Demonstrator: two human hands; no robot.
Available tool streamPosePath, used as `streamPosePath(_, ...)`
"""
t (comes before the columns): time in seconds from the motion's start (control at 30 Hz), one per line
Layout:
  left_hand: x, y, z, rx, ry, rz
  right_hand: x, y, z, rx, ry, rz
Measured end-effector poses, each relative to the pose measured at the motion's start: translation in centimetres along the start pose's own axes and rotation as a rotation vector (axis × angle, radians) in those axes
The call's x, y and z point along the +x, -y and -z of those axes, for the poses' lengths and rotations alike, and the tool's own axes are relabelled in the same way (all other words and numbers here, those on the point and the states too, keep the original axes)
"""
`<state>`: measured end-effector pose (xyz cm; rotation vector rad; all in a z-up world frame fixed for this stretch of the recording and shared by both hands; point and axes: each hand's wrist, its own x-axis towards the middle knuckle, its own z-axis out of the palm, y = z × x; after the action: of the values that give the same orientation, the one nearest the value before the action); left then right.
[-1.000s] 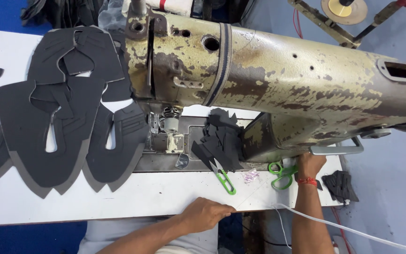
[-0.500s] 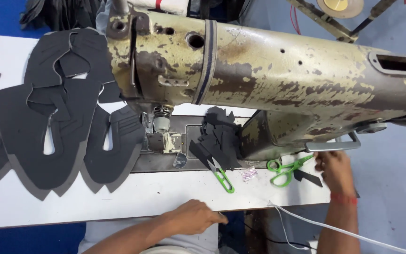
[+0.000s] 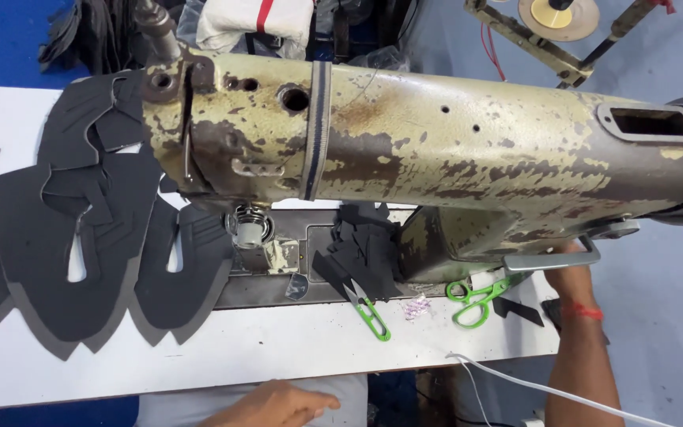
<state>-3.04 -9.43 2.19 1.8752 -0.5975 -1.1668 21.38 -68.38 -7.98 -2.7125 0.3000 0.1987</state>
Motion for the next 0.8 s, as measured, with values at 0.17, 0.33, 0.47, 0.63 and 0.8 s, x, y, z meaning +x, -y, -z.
streamPosePath(0.17,-1.2,-5.1,2.0,-0.126,-0.16,0.183,2.4,-1.1,-2.9,0.479,-0.241,0.193)
streamPosePath(0.33,0.1,-1.0,1.2,-0.131,-0.265,-0.068,3.2,-4.8,-2.9,-0.242,-0.306,0.364)
streamPosePath(0.47,-0.1,-4.9,1.9,-0.118,-0.259,-0.055,3.8,-6.4,-5.4,0.062,-0.325,0.178)
streamPosePath(0.63,0.6,-3.9,2.4,-0.05,-0.23,-0.023,2.4,-2.6,-2.0,0.005,-0.347,0.219)
streamPosePath(0.8,1.3,-4.7,1.7,0.028,-0.317,-0.122,1.8,-3.5,-2.7,-0.085,-0.345,0.271)
